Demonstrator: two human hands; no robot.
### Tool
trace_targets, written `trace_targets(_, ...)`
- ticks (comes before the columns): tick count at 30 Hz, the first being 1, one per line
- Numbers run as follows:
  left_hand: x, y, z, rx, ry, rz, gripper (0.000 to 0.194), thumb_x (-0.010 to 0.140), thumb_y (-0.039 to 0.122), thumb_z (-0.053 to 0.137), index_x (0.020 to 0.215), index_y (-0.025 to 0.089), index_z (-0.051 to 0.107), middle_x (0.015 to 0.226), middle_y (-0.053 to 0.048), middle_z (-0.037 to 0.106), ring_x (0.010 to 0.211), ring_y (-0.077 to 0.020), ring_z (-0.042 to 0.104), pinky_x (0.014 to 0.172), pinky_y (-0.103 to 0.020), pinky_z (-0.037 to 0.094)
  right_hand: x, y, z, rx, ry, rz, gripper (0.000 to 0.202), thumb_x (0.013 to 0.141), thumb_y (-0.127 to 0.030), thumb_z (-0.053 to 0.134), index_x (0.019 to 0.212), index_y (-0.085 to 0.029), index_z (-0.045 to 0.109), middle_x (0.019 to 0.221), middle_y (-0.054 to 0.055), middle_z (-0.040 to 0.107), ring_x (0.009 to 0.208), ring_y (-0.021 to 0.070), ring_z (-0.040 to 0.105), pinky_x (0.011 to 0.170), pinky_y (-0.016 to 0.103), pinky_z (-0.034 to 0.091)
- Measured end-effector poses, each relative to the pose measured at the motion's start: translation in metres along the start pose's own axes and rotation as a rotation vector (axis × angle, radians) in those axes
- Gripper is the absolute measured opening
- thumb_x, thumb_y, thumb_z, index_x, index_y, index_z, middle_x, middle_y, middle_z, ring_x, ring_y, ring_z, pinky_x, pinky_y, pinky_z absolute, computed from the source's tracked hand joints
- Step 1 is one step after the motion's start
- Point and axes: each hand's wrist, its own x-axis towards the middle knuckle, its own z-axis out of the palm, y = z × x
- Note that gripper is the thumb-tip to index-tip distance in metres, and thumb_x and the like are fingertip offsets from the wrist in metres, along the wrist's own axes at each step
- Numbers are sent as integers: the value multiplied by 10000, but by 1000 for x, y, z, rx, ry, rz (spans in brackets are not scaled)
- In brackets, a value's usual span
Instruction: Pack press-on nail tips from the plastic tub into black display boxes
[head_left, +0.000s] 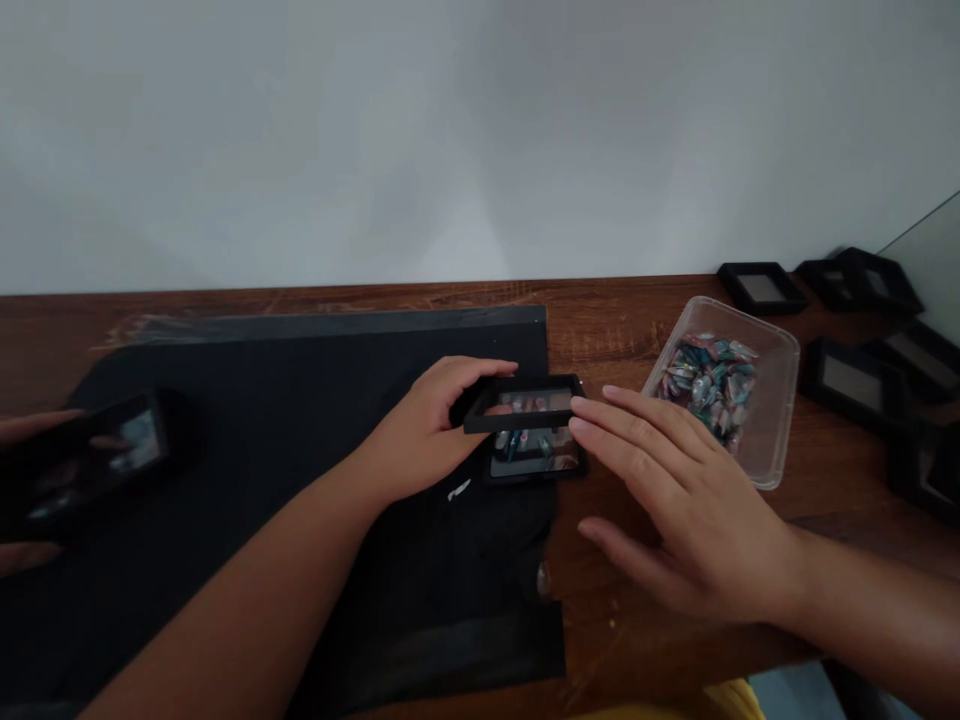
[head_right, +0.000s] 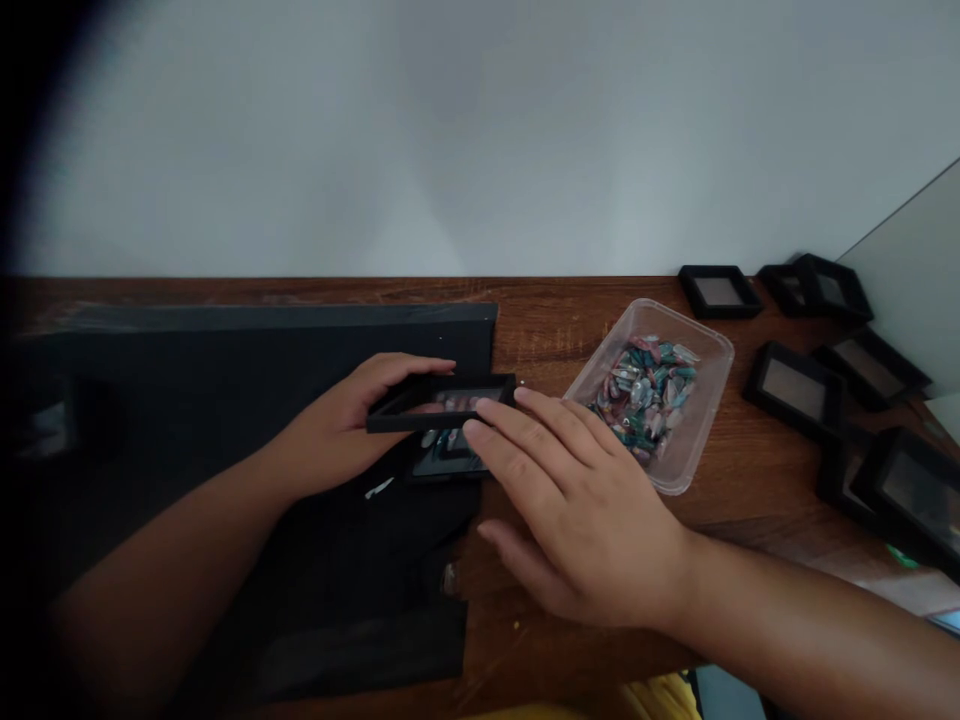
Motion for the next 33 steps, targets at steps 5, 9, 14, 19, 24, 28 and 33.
trace_targets(5,-1,-3,-2,-9,-20,11,566,867,644,630,1300,281,649,1270,-94,682,1236,-333,617,1094,-545,490,-1,1,0,6,-4,-4,527,997,-303,571,1460,-66,486,1546,124,535,1468,295,404,1209,447,368)
trace_targets(9,-2,-4,-4,-23,-36,-10,559,869,638,639,1304,287,641,1285,-93,675,1244,-324,615,1110,-553,478,0,0,0,7,0,-3,524,993,-301,574,1454,-64,493,1540,126,539,1464,298,411,1209,447,368)
trace_targets(14,-4,-2,-7,-71,-57,-45,524,883,592,635,1315,295,632,1314,-82,663,1266,-316,610,1129,-544,472,0,0,0,23,12,-7,494,993,-295,569,1432,-74,514,1490,134,584,1444,305,441,1192,458,391)
trace_targets(19,-4,-2,-21,-151,-170,-95,484,874,515,643,1330,352,631,1398,-34,632,1332,-336,573,1169,-538,440,-1,1,-1,55,10,-13,458,998,-296,574,1410,-99,539,1447,127,618,1420,310,468,1163,473,416)
trace_targets(24,-9,-9,-36,-233,-380,-132,764,883,522,650,1576,442,339,1610,4,462,1495,-342,412,1191,-492,426,1,1,-2,70,-31,-9,410,1008,-301,563,1378,-126,580,1391,124,654,1383,312,506,1143,483,424)
trace_targets(28,-12,-12,-41,-137,-473,-99,903,864,620,673,1622,445,215,1664,-7,382,1559,-370,273,1250,-556,296,2,0,-2,78,-79,-32,325,1019,-282,540,1288,-136,650,1307,99,703,1348,307,535,1174,492,388)
trace_targets(33,-14,-7,-33,-47,-416,-62,962,833,625,722,1626,438,212,1682,-40,336,1542,-410,300,1212,-601,351,2,-1,-1,82,-70,-35,300,1022,-294,556,1221,-124,704,1240,76,744,1302,282,567,1220,463,342)
